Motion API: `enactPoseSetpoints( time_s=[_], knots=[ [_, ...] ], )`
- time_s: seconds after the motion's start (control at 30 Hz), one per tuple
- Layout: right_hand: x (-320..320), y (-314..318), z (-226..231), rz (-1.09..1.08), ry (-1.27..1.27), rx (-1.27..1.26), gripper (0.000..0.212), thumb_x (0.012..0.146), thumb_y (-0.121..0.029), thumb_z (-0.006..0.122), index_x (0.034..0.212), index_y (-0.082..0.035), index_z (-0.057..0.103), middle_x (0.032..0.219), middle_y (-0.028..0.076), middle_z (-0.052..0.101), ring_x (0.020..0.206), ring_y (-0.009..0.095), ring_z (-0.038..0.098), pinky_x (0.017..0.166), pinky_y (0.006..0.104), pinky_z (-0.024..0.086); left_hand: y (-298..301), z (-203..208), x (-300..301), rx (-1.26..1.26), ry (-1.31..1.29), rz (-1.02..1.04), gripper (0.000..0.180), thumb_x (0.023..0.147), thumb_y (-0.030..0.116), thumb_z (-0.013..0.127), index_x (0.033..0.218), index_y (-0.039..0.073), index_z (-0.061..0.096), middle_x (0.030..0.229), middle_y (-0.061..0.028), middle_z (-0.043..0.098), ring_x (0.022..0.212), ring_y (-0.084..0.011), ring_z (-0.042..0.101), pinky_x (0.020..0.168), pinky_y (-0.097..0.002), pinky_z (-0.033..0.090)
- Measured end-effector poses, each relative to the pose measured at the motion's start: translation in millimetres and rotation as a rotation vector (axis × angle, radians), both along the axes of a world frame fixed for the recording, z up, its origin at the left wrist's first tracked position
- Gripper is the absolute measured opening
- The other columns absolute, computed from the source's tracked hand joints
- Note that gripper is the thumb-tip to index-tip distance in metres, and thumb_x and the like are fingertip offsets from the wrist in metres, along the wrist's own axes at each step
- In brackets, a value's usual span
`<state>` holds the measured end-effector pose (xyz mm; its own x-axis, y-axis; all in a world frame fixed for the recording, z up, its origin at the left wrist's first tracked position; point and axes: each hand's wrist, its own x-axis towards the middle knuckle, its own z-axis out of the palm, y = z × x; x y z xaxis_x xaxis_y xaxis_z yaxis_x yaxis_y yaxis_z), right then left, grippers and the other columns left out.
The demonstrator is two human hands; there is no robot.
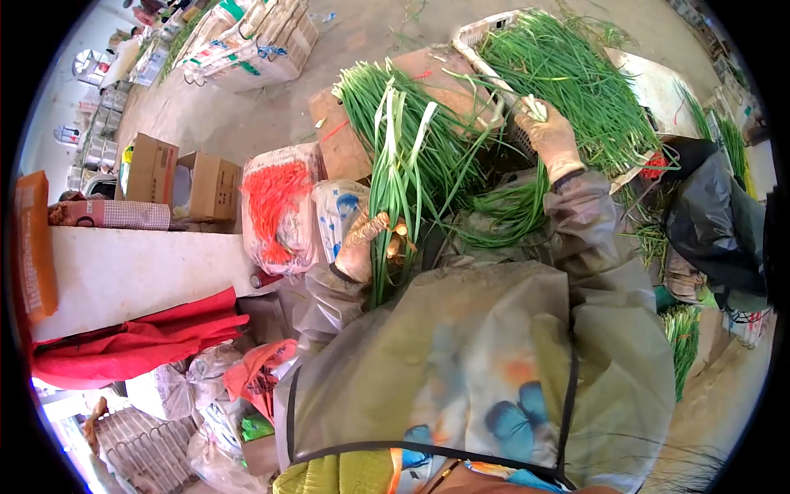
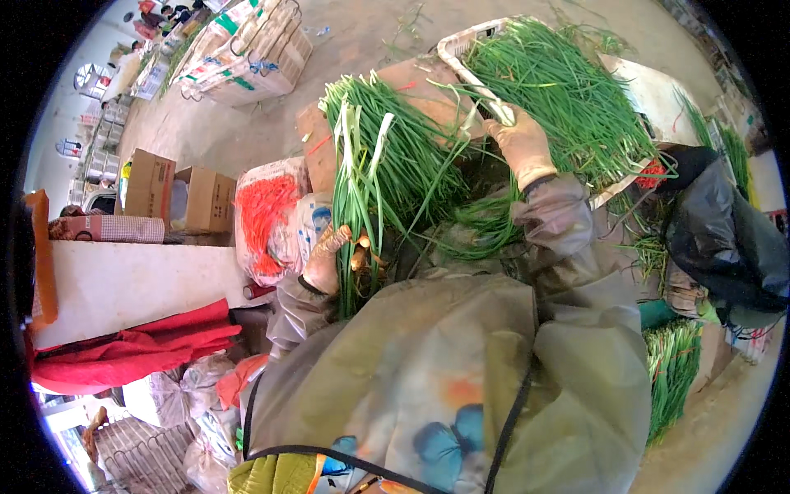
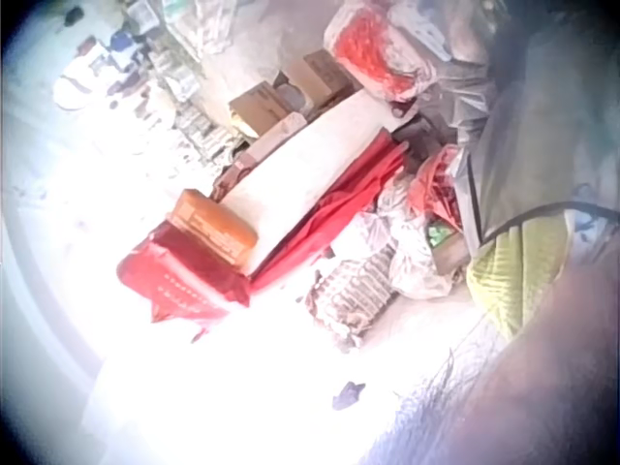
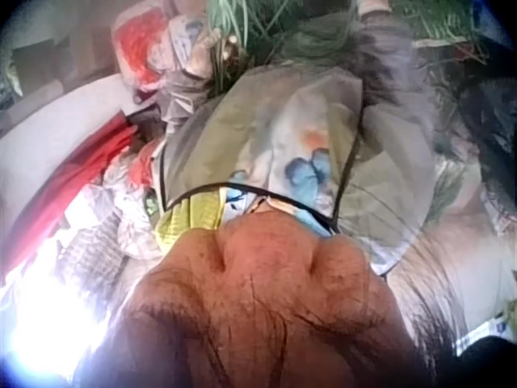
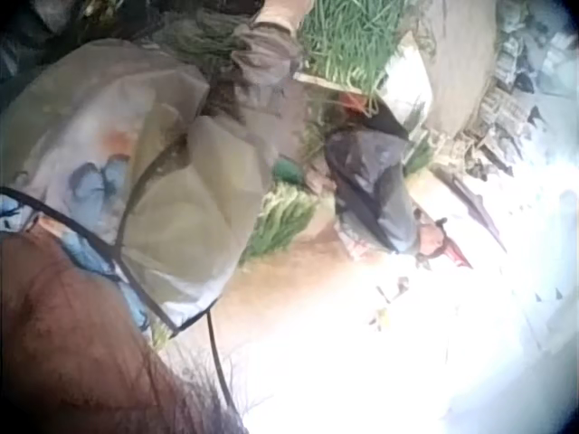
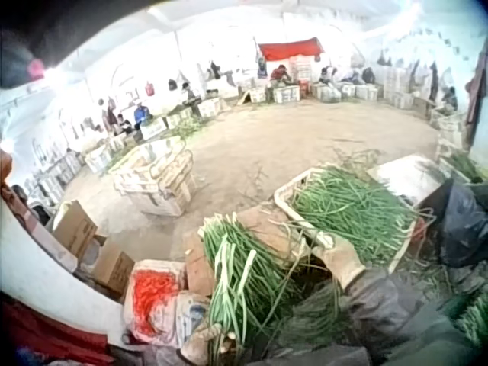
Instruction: The person sorts scallions by hand, picking them up from a pile, removing individual stalks, and placing them into a white plastic crate.
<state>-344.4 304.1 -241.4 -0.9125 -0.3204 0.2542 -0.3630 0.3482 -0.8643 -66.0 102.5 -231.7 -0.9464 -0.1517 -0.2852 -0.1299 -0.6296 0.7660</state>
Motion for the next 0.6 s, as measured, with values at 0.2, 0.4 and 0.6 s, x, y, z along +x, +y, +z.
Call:
enactPoseSetpoints(
  time_s=[0.2,0.4,0.6],
  knots=[
    [73.0,-56.2,34.2,0.564,-0.785,-0.377,0.02,0.079,-0.023,0.067,0.089,-0.006,0.061,0.062,-0.002,0.052,0.045,0.006,0.039,0.042,0.0215,0.032,11.3,3.1,-2.1,-0.102,-0.046,-0.035,0.033,0.083,0.031,0.058,0.1,0.004,0.051,0.078,-0.0055,0.057,0.053,-0.0118,0.048,0.054,-0.0258,0.042],
    [91.3,-77.0,28.9,0.546,-0.624,-0.187,0.022,0.08,-0.023,0.066,0.087,-0.003,0.059,0.064,-0.001,0.052,0.048,0.008,0.044,0.043,0.0226,0.036,6.0,-9.9,-16.0,-0.126,-0.074,0.039,0.023,0.084,0.014,0.058,0.104,0.006,0.054,0.084,-0.0047,0.059,0.073,-0.0161,0.057,0.065,-0.0292,0.049],
    [86.9,-70.0,15.7,0.55,-0.607,-0.345,0.017,0.083,-0.021,0.059,0.086,-0.004,0.062,0.073,-0.001,0.059,0.052,0.007,0.047,0.044,0.0209,0.037,15.5,-2.9,-29.8,0.003,-0.078,0.215,0.019,0.084,0.01,0.056,0.103,0.006,0.055,0.085,-0.0056,0.06,0.07,-0.0172,0.058,0.056,-0.0317,0.052]
  ],
)
